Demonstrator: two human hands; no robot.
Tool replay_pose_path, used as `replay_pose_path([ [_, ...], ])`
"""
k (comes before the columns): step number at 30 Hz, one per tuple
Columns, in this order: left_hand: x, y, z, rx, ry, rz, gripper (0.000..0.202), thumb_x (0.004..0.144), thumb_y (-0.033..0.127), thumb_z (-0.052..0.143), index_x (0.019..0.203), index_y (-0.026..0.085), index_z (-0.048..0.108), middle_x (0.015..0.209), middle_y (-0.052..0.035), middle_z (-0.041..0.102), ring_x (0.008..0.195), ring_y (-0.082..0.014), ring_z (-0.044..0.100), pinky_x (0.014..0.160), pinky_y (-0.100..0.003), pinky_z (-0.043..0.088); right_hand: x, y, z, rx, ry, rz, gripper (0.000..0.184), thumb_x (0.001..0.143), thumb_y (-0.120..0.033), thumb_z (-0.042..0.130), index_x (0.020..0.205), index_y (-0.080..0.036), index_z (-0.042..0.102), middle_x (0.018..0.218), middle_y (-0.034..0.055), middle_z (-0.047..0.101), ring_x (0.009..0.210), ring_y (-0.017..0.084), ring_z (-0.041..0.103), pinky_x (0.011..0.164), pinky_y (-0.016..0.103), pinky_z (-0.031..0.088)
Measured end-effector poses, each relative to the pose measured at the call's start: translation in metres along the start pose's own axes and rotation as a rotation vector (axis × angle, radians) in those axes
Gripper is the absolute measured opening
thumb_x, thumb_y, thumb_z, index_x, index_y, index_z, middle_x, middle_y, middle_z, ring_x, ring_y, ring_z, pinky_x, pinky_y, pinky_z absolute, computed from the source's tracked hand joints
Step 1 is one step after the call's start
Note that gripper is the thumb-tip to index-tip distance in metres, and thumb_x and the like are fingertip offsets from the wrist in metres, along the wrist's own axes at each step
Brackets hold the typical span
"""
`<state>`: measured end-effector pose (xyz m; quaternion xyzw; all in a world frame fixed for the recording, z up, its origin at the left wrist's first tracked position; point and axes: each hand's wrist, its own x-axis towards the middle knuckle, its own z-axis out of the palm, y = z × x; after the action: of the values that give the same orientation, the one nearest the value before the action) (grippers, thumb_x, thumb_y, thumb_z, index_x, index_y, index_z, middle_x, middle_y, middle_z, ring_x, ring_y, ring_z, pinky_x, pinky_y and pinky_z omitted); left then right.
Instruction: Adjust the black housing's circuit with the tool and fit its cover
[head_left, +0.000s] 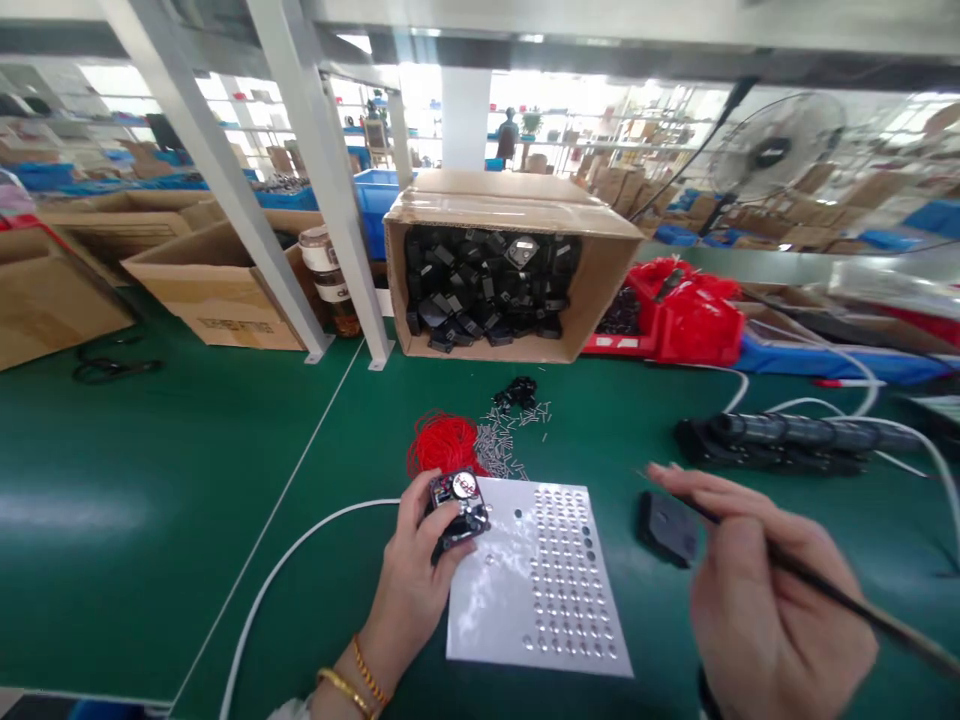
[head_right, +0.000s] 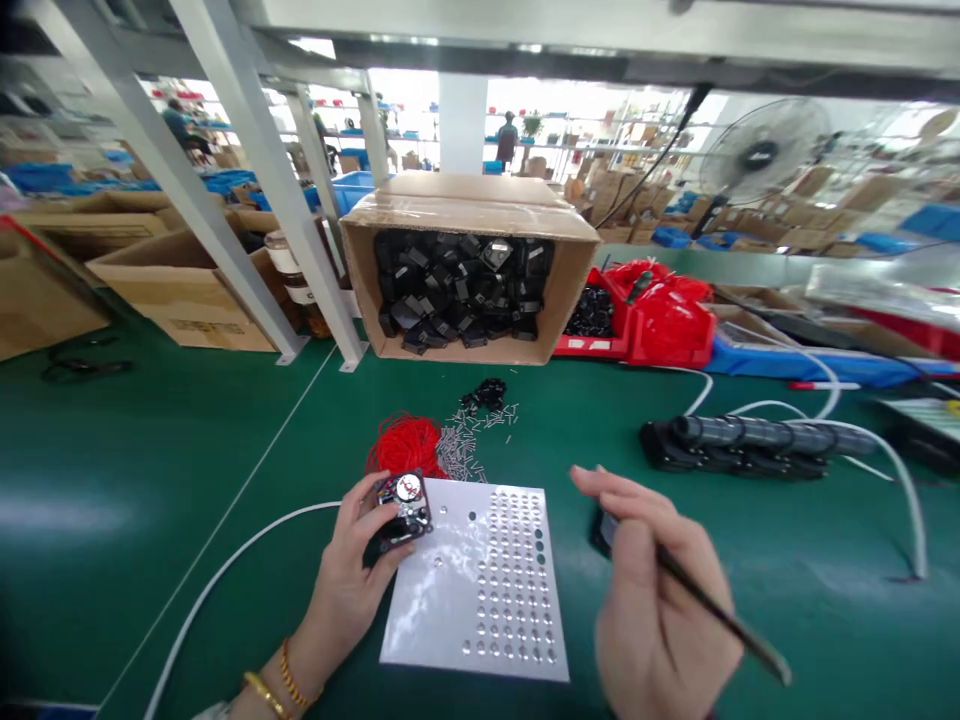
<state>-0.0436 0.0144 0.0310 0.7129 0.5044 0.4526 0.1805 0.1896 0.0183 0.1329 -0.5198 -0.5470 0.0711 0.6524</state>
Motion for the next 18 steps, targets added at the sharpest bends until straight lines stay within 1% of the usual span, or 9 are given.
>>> replay_pose_path([
  [2, 0.000, -0.002, 0.002, 0.005, 0.006, -0.015, 0.029, 0.088, 0.018, 0.055, 0.113, 0.027, 0.044, 0.136, -0.0079, 0.033, 0.123, -0.0251, 0.043, 0.098, -0.042, 0.044, 0.019, 0.028, -0.027, -0.350, -0.008, 0.083, 0.025, 0.094, -0.037, 0.042, 0.092, -0.018, 0.059, 0.070, 0.0036, 0.058, 0.067, 0.023, 0.062, 0.070, 0.038, 0.049],
  [3, -0.001, -0.002, 0.003, -0.011, 0.018, -0.044, 0.031, 0.087, 0.020, 0.057, 0.113, 0.027, 0.043, 0.135, -0.0087, 0.034, 0.123, -0.0262, 0.043, 0.098, -0.043, 0.044, 0.024, 0.043, -0.038, -0.565, -0.102, 0.110, 0.032, 0.093, -0.043, 0.039, 0.096, -0.017, 0.059, 0.070, 0.0045, 0.059, 0.063, 0.024, 0.061, 0.065, 0.038, 0.049],
  [5, 0.000, -0.001, 0.005, -0.083, 0.044, -0.163, 0.043, 0.083, 0.027, 0.063, 0.117, 0.026, 0.038, 0.130, -0.0105, 0.039, 0.119, -0.0279, 0.046, 0.096, -0.047, 0.044, 0.025, 0.074, -0.052, -0.868, -0.353, 0.108, 0.049, 0.092, -0.053, 0.033, 0.109, -0.013, 0.056, 0.088, 0.0127, 0.060, 0.071, 0.030, 0.063, 0.066, 0.042, 0.049],
  [7, 0.002, 0.002, 0.006, -0.187, 0.029, -0.315, 0.058, 0.078, 0.033, 0.067, 0.123, 0.025, 0.032, 0.123, -0.0110, 0.046, 0.111, -0.0278, 0.052, 0.093, -0.048, 0.046, 0.017, 0.097, -0.054, -1.060, -0.564, 0.175, 0.062, 0.091, -0.059, 0.029, 0.125, -0.010, 0.047, 0.102, 0.0189, 0.055, 0.074, 0.033, 0.064, 0.065, 0.043, 0.050],
  [10, 0.007, 0.009, 0.004, -0.332, 0.007, -0.462, 0.064, 0.075, 0.035, 0.068, 0.125, 0.022, 0.031, 0.116, -0.0093, 0.051, 0.104, -0.0255, 0.056, 0.092, -0.045, 0.047, 0.001, 0.114, -0.046, -1.144, -0.772, 0.279, 0.069, 0.090, -0.060, 0.028, 0.134, -0.008, 0.038, 0.096, 0.0186, 0.054, 0.072, 0.035, 0.064, 0.063, 0.045, 0.049],
  [11, 0.008, 0.011, 0.002, -0.373, 0.034, -0.480, 0.063, 0.074, 0.035, 0.069, 0.124, 0.022, 0.032, 0.115, -0.0090, 0.052, 0.105, -0.0251, 0.056, 0.093, -0.044, 0.047, -0.002, 0.116, -0.043, -1.136, -0.800, 0.305, 0.069, 0.090, -0.060, 0.029, 0.132, -0.007, 0.041, 0.091, 0.0172, 0.054, 0.072, 0.035, 0.063, 0.064, 0.046, 0.049],
  [13, 0.010, 0.017, -0.002, -0.423, 0.104, -0.509, 0.064, 0.071, 0.034, 0.070, 0.122, 0.021, 0.034, 0.115, -0.0084, 0.054, 0.105, -0.0246, 0.057, 0.093, -0.042, 0.048, -0.002, 0.115, -0.042, -0.990, -0.754, 0.406, 0.065, 0.086, -0.059, 0.038, 0.125, -0.008, 0.048, 0.087, 0.0150, 0.054, 0.069, 0.032, 0.061, 0.063, 0.044, 0.048],
  [16, 0.010, 0.032, -0.009, -0.306, 0.118, -0.505, 0.064, 0.068, 0.033, 0.073, 0.121, 0.023, 0.039, 0.113, -0.0078, 0.056, 0.101, -0.0260, 0.059, 0.089, -0.043, 0.050, 0.003, 0.101, -0.043, -0.453, -0.611, 0.677, 0.063, 0.080, -0.058, 0.045, 0.125, -0.014, 0.047, 0.090, 0.0110, 0.056, 0.050, 0.016, 0.048, 0.047, 0.030, 0.042],
  [18, 0.009, 0.046, -0.011, -0.116, 0.055, -0.385, 0.063, 0.064, 0.032, 0.076, 0.118, 0.023, 0.044, 0.112, -0.0078, 0.057, 0.101, -0.0288, 0.058, 0.087, -0.047, 0.050, 0.003, 0.081, -0.038, -0.006, -0.594, 0.888, 0.058, 0.082, -0.058, 0.039, 0.126, -0.020, 0.046, 0.088, 0.0074, 0.059, 0.039, 0.008, 0.030, 0.037, 0.022, 0.029],
])
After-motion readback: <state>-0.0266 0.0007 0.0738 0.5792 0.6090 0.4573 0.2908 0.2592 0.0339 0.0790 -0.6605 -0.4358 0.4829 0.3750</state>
